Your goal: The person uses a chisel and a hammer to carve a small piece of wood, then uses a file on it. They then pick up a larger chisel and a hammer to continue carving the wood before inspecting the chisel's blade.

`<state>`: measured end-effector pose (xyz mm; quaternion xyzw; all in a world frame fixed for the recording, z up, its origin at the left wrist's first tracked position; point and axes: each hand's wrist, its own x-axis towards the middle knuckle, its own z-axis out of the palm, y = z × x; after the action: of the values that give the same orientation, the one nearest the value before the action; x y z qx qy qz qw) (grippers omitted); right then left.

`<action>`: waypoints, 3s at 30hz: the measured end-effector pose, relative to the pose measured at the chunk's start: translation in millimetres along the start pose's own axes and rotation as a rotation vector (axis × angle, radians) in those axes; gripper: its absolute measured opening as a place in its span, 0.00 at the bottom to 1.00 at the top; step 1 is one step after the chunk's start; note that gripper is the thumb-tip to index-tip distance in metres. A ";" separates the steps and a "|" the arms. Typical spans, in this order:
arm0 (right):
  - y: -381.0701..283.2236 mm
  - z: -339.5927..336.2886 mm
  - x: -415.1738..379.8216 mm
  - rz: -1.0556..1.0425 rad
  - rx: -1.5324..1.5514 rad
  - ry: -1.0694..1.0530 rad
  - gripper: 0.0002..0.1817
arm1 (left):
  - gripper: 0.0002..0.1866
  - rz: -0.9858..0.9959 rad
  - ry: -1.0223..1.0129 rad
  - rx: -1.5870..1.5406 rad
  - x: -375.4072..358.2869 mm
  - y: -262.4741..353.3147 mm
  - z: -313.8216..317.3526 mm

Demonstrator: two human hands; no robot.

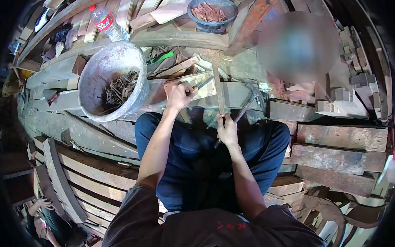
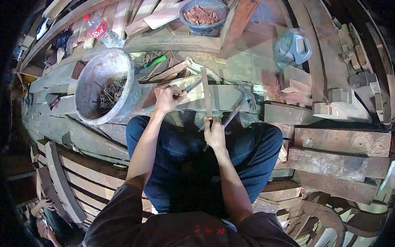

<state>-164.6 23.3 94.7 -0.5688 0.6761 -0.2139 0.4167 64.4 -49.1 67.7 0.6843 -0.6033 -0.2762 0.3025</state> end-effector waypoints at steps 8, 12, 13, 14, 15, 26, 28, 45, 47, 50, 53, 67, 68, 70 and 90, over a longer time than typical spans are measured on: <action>-4.7 -5.3 -2.6 0.014 -0.017 0.004 0.20 | 0.11 0.046 -0.010 -0.027 1.3 -10.4 3.4; -3.6 -5.8 -2.4 -0.019 -0.027 -0.002 0.19 | 0.11 0.201 0.230 0.257 -1.8 -2.3 -1.9; -2.8 -4.9 -2.7 -0.032 -0.028 0.001 0.19 | 0.11 0.279 0.341 0.381 -1.9 -2.5 -2.1; -2.2 -4.0 -2.8 -0.045 -0.031 0.003 0.19 | 0.12 0.244 0.302 0.301 -0.5 -3.1 -2.6; -2.6 -3.5 -3.0 -0.035 -0.034 0.000 0.18 | 0.12 0.208 0.263 0.220 2.1 -3.4 -3.9; 3.4 3.9 0.0 -0.031 -0.055 -0.056 0.20 | 0.08 -0.114 0.135 -0.154 15.6 -14.9 -27.9; 9.0 6.6 1.5 -0.067 -0.072 -0.052 0.20 | 0.08 -0.113 0.140 -0.130 15.3 -15.2 -28.6; -9.1 0.1 -3.4 0.044 -0.050 -0.075 0.20 | 0.16 -0.115 -0.060 0.022 16.3 -14.7 -4.0; -13.1 -0.6 -4.4 0.044 -0.068 -0.075 0.20 | 0.16 -0.170 -0.069 0.037 14.8 -12.0 -3.2; -7.3 2.9 -2.8 0.014 -0.063 -0.078 0.20 | 0.15 -0.144 -0.044 0.045 15.9 -15.7 -1.2; -5.6 5.3 -1.9 0.009 -0.061 -0.071 0.20 | 0.15 -0.099 -0.020 0.074 13.6 -9.4 -5.5; -8.7 6.8 -5.2 -0.089 -0.167 -0.009 0.18 | 0.16 -0.084 -0.031 0.101 11.4 -3.4 -7.9; -9.8 5.5 -5.7 -0.064 -0.155 -0.018 0.18 | 0.16 -0.080 -0.040 0.124 11.2 -3.8 -6.7; -12.7 3.2 -5.4 -0.016 -0.131 -0.036 0.17 | 0.18 -0.074 -0.057 0.171 9.0 2.2 -9.5; -8.6 -11.5 -7.4 0.018 -0.512 0.064 0.17 | 0.13 -0.025 -0.149 -0.003 7.3 3.6 -30.7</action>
<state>-168.7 26.0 110.0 -0.6427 0.7260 -0.0498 0.2394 85.7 -54.2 90.7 0.6686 -0.6153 -0.3312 0.2544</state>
